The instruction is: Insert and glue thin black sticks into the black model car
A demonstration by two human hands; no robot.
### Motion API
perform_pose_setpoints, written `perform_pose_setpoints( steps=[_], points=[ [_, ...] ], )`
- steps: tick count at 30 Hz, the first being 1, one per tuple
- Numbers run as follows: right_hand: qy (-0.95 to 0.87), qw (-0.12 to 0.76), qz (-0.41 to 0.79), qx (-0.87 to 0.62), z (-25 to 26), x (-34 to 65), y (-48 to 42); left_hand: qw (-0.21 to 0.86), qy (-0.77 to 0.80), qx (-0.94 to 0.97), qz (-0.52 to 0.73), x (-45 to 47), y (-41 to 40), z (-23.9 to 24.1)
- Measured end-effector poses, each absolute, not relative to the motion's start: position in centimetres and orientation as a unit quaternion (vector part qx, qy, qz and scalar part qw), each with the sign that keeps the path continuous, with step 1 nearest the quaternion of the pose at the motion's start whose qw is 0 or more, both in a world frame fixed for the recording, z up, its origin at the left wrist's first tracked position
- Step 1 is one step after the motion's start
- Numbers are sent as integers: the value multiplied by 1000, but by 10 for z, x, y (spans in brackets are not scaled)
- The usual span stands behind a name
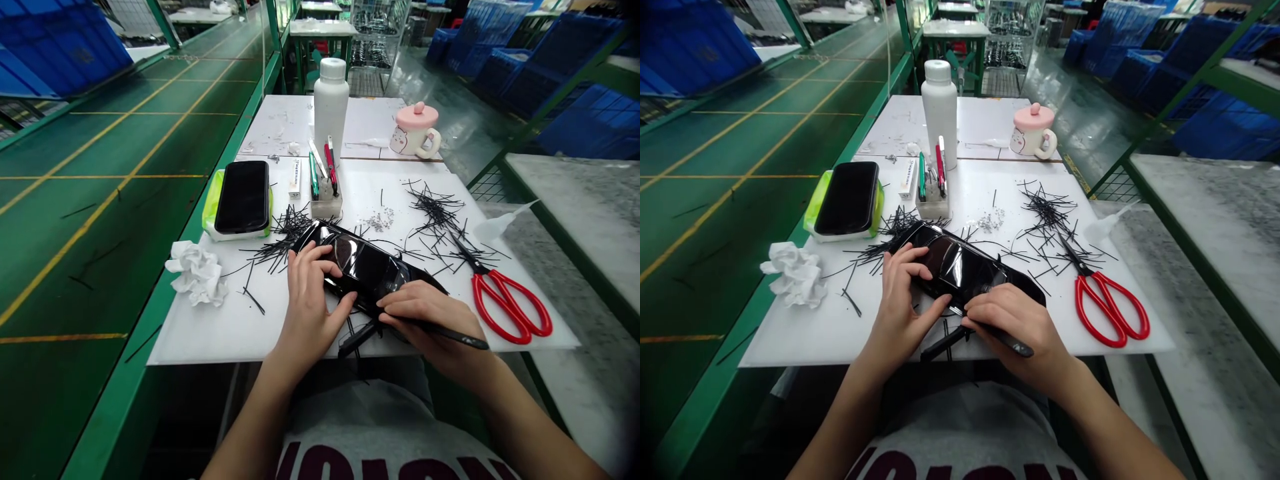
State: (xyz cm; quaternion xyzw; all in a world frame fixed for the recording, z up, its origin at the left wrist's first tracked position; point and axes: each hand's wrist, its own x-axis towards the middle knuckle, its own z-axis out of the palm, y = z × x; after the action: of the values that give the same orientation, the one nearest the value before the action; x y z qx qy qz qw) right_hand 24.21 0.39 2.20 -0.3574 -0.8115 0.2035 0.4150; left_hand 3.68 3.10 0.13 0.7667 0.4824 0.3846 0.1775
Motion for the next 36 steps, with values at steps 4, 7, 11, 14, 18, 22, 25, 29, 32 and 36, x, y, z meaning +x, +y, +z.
perform_pose_setpoints(
  steps=[4, 7, 11, 14, 18, 22, 25, 29, 32, 36],
  points=[
    [-821, 412, 169, -356, 20, 240, 2, 172, 487, 762, 392, 36, 31, 0],
    [-827, 417, 149, -347, 20, 239, 2, 167, 487, 761, 394, 36, 31, -2],
    [-830, 415, 140, -345, 19, 238, 2, 159, 487, 765, 391, 37, 32, -3],
    [-833, 408, 134, -350, 18, 238, 2, 154, 487, 763, 396, 37, 32, -3],
    [-835, 405, 125, -352, 18, 238, 1, 146, 484, 764, 401, 38, 32, -3],
    [-826, 408, 134, -365, 19, 240, 0, 142, 478, 768, 402, 38, 31, -3],
    [-821, 415, 146, -364, 18, 240, -1, 148, 475, 767, 404, 38, 31, -3],
    [-823, 414, 151, -358, 17, 239, -1, 153, 474, 766, 405, 37, 31, -3],
    [-824, 412, 151, -358, 17, 238, -1, 154, 472, 768, 403, 38, 30, -4],
    [-827, 405, 150, -360, 18, 237, -1, 148, 470, 771, 404, 38, 31, -5]
  ],
)
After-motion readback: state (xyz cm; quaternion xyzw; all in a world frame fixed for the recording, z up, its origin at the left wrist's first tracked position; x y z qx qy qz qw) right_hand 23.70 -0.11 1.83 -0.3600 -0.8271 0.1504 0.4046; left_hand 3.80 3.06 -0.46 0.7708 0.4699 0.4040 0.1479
